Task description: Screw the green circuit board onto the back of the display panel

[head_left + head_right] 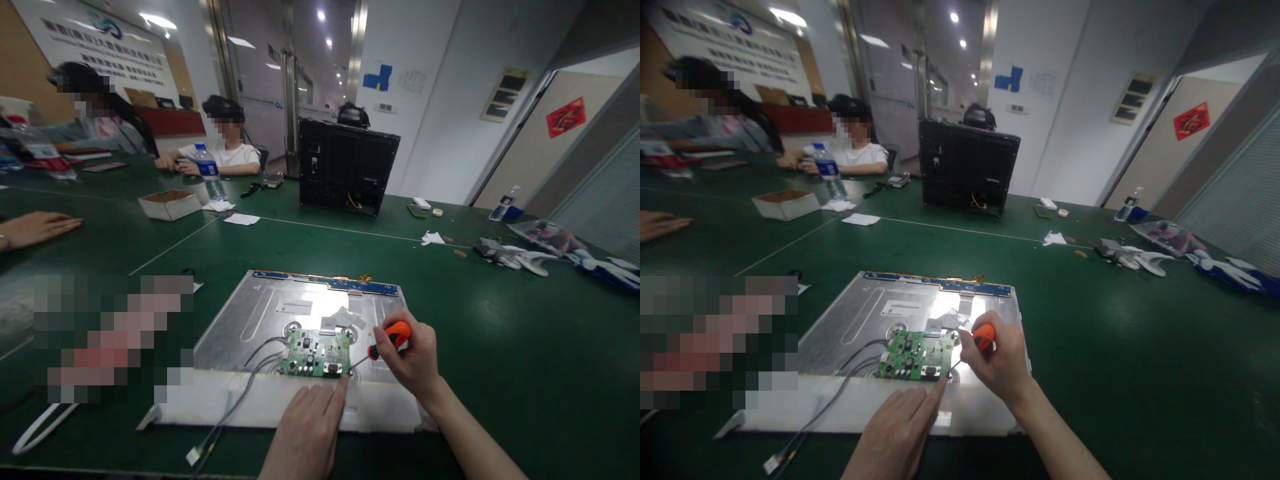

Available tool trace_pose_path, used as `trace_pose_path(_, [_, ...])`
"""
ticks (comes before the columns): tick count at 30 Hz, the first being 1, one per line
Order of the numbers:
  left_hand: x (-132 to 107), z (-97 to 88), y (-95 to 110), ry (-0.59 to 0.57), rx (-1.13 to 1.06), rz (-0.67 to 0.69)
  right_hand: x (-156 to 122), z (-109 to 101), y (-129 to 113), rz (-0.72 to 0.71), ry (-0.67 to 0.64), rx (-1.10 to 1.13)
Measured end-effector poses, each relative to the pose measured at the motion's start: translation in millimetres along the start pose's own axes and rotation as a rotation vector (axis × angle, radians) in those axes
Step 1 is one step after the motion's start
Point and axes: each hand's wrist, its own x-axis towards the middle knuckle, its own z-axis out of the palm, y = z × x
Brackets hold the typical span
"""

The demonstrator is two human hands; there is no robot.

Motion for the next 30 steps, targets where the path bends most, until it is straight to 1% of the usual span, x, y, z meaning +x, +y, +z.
trace_pose_path(7, [0.0, 1.5, -1.0, 0.011, -0.005, 0.002, -0.6, -0.3, 0.4, -0.068, 0.034, -0.078])
trace_pose_path(10, [-0.1, 1.0, -1.0, 0.007, -0.009, 0.001, -0.1, -0.1, 1.2, -0.068, 0.031, -0.065])
trace_pose_path(15, [-0.7, 0.9, -1.2, 0.034, -0.020, -0.001, -1.5, 0.7, 1.0, -0.066, 0.024, -0.070])
trace_pose_path(18, [-1.1, 1.9, -1.4, 0.047, -0.014, -0.003, -2.8, 1.7, -0.6, -0.104, 0.052, -0.116])
trace_pose_path(21, [-1.2, 2.9, -1.3, 0.036, -0.004, -0.006, -3.3, 2.4, -2.5, -0.151, 0.078, -0.147])
trace_pose_path(23, [-1.0, 3.2, -1.2, 0.031, -0.004, -0.006, -3.1, 2.4, -3.3, -0.159, 0.061, -0.135])
trace_pose_path(26, [-0.6, 3.0, -1.2, 0.022, -0.008, 0.002, -2.2, 1.2, -3.6, -0.135, -0.010, -0.093])
trace_pose_path(30, [0.5, 3.2, -1.9, 0.009, 0.006, 0.006, -1.1, -0.9, -4.4, -0.098, -0.119, 0.077])
